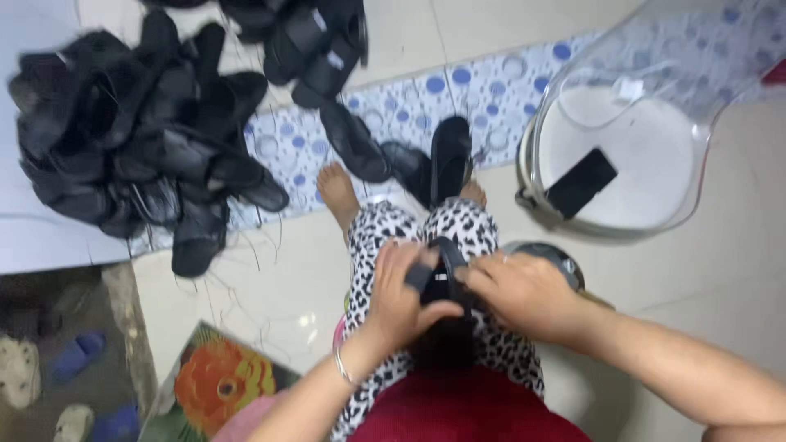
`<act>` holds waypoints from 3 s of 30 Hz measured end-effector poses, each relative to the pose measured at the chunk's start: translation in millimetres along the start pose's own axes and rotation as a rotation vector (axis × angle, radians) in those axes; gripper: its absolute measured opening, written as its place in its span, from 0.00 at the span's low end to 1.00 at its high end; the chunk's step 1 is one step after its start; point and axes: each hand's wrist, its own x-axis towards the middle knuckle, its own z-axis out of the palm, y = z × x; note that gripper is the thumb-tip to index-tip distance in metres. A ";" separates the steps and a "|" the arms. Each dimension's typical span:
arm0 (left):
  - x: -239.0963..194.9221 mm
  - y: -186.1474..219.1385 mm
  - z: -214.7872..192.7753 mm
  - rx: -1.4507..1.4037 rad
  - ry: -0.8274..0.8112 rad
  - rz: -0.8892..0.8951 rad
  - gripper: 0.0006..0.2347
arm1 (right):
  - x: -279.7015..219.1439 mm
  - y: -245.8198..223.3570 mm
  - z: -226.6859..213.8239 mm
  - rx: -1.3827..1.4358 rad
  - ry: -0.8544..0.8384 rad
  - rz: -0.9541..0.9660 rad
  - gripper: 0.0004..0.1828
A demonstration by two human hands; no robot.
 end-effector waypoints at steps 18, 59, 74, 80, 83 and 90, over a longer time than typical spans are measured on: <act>28.8 14.1 -24.1 -0.649 -0.100 -0.738 0.08 | 26.5 9.7 -10.0 0.305 -0.155 0.117 0.09; 5.0 33.9 -42.9 -1.385 -0.003 -0.856 0.13 | 0.3 -34.6 21.8 0.430 0.416 0.232 0.04; 20.0 7.7 -47.1 -1.161 -0.057 -0.462 0.12 | -29.7 18.1 18.9 0.529 0.517 0.655 0.12; 33.2 -54.4 -76.8 -1.671 0.358 -0.466 0.11 | -2.6 -15.2 -19.5 0.685 -0.422 0.695 0.13; 4.5 -109.7 -76.1 -1.712 0.493 -0.622 0.22 | 3.6 -12.3 -2.9 0.956 0.070 0.524 0.07; -4.5 -106.8 -37.1 -1.107 0.562 -0.876 0.20 | 5.5 11.8 40.6 1.694 0.417 0.947 0.25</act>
